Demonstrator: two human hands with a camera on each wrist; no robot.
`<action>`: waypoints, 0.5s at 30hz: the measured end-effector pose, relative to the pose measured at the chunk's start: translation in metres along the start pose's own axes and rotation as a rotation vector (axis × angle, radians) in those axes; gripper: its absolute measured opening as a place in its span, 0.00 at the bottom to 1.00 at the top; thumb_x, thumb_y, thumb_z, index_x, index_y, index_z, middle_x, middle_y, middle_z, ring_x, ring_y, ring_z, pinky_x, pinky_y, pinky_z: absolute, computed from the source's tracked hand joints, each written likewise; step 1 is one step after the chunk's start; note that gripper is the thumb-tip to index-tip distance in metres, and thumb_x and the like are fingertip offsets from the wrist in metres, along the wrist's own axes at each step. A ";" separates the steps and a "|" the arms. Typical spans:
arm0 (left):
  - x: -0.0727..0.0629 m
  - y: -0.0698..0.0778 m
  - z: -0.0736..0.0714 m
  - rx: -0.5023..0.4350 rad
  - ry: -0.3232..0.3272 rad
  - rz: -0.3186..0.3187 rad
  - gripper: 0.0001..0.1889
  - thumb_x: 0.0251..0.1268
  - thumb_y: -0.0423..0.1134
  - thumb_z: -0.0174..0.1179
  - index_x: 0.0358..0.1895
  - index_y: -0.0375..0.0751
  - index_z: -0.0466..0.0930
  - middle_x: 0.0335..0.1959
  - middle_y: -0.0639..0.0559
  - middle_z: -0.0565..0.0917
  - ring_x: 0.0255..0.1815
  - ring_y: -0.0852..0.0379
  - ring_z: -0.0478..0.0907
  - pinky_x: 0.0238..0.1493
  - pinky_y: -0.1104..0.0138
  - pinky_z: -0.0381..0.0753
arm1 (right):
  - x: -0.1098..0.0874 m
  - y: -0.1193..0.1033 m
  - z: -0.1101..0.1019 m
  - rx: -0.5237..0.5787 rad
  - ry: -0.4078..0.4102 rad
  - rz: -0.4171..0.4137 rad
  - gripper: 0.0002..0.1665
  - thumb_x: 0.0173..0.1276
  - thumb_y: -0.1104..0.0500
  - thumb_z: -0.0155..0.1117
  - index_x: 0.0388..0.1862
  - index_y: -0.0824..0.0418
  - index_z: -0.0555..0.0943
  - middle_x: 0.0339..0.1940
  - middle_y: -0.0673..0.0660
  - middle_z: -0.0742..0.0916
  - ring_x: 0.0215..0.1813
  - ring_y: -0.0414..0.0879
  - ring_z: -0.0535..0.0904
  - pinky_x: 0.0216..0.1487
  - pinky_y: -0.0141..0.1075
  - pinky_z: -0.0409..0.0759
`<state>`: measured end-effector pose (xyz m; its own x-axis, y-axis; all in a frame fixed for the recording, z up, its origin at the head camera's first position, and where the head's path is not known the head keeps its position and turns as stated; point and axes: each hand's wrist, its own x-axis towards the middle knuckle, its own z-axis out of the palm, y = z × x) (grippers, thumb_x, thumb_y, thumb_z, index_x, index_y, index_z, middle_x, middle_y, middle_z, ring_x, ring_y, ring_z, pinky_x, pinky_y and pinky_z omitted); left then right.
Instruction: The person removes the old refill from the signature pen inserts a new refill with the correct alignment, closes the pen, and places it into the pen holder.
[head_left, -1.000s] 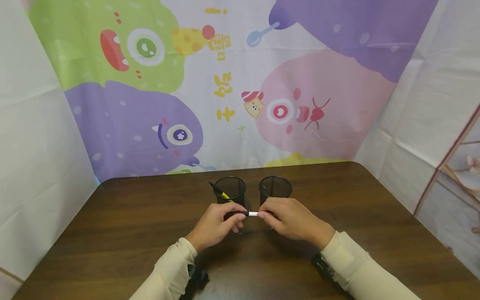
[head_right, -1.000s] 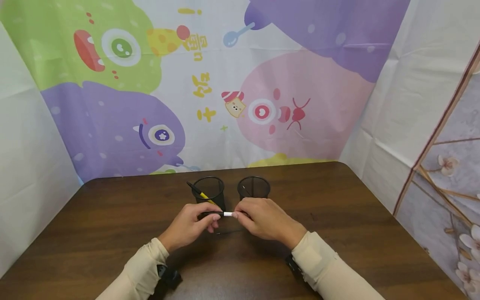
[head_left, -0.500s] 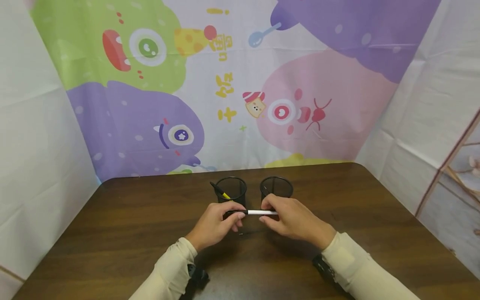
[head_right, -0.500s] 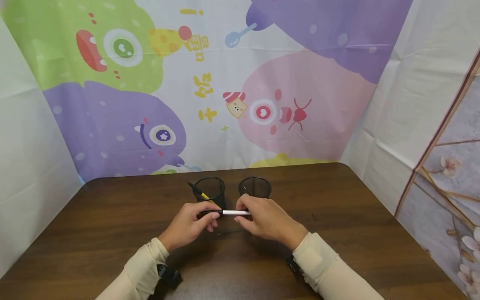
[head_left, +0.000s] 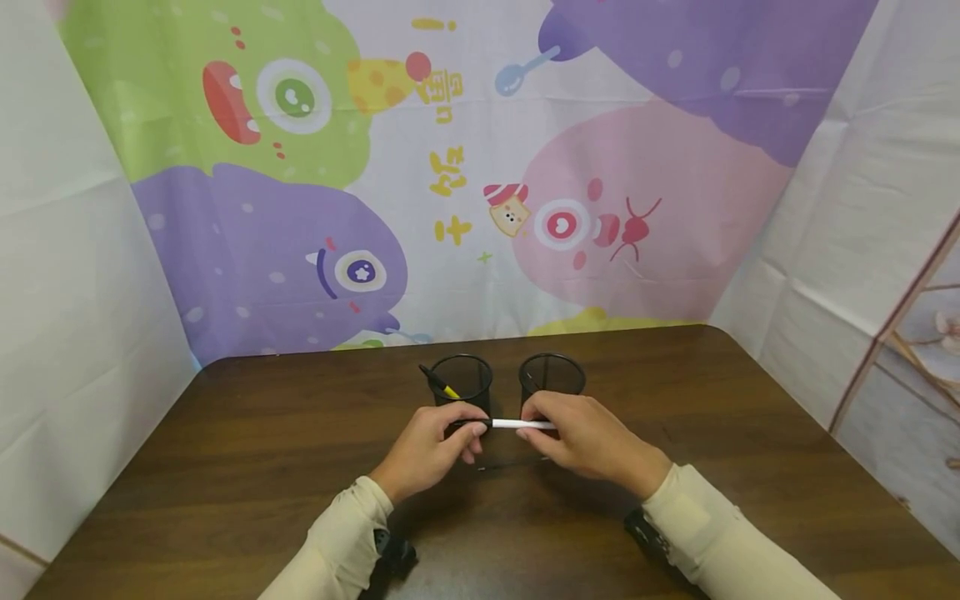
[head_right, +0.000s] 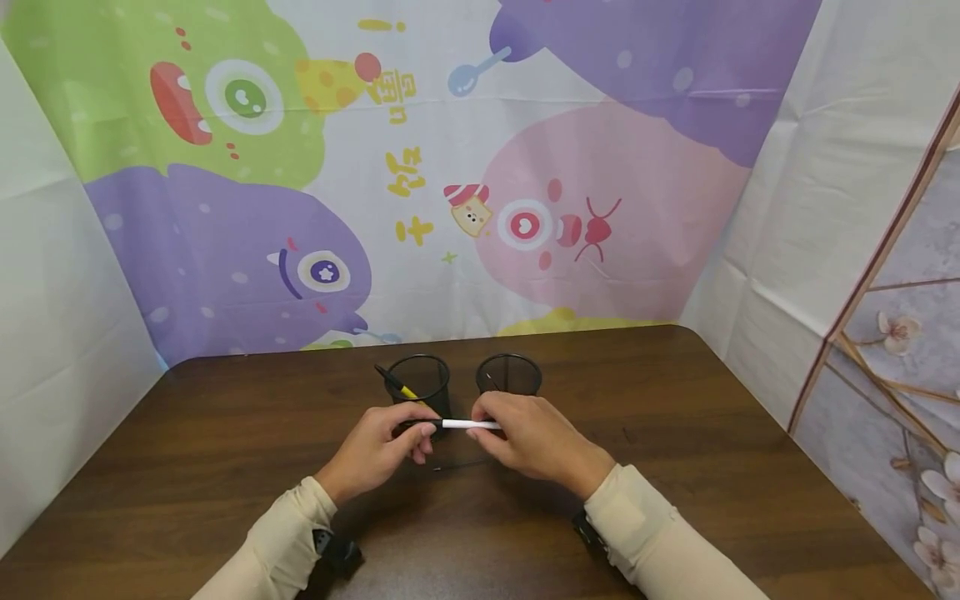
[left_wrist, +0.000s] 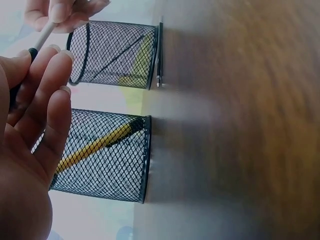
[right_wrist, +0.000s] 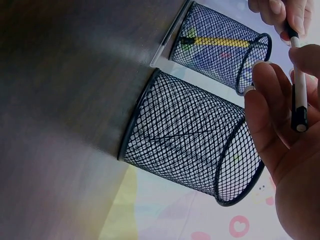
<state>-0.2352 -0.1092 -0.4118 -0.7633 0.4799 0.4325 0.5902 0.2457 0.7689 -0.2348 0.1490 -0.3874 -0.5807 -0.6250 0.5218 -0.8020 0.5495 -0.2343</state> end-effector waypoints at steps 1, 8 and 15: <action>0.000 0.000 0.000 0.000 -0.001 0.005 0.06 0.73 0.34 0.60 0.47 0.40 0.83 0.26 0.56 0.84 0.23 0.59 0.83 0.29 0.64 0.85 | 0.000 0.000 0.000 -0.001 0.001 -0.003 0.08 0.70 0.54 0.70 0.38 0.50 0.78 0.29 0.38 0.78 0.27 0.32 0.73 0.29 0.29 0.75; -0.001 0.000 0.000 0.009 -0.008 0.011 0.06 0.73 0.34 0.60 0.47 0.39 0.83 0.27 0.55 0.84 0.23 0.59 0.83 0.29 0.65 0.85 | -0.001 0.000 0.001 -0.001 0.003 -0.010 0.05 0.71 0.52 0.67 0.39 0.50 0.80 0.28 0.38 0.78 0.27 0.31 0.73 0.30 0.30 0.75; 0.000 -0.001 0.000 0.007 -0.005 0.032 0.06 0.73 0.34 0.60 0.47 0.39 0.83 0.27 0.55 0.83 0.23 0.60 0.82 0.29 0.66 0.85 | 0.000 0.001 0.003 -0.010 0.021 -0.043 0.03 0.73 0.54 0.66 0.39 0.52 0.81 0.29 0.37 0.78 0.27 0.30 0.72 0.30 0.30 0.75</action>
<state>-0.2354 -0.1096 -0.4125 -0.7426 0.4921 0.4543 0.6162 0.2363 0.7513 -0.2362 0.1483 -0.3898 -0.5421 -0.6365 0.5486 -0.8249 0.5276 -0.2030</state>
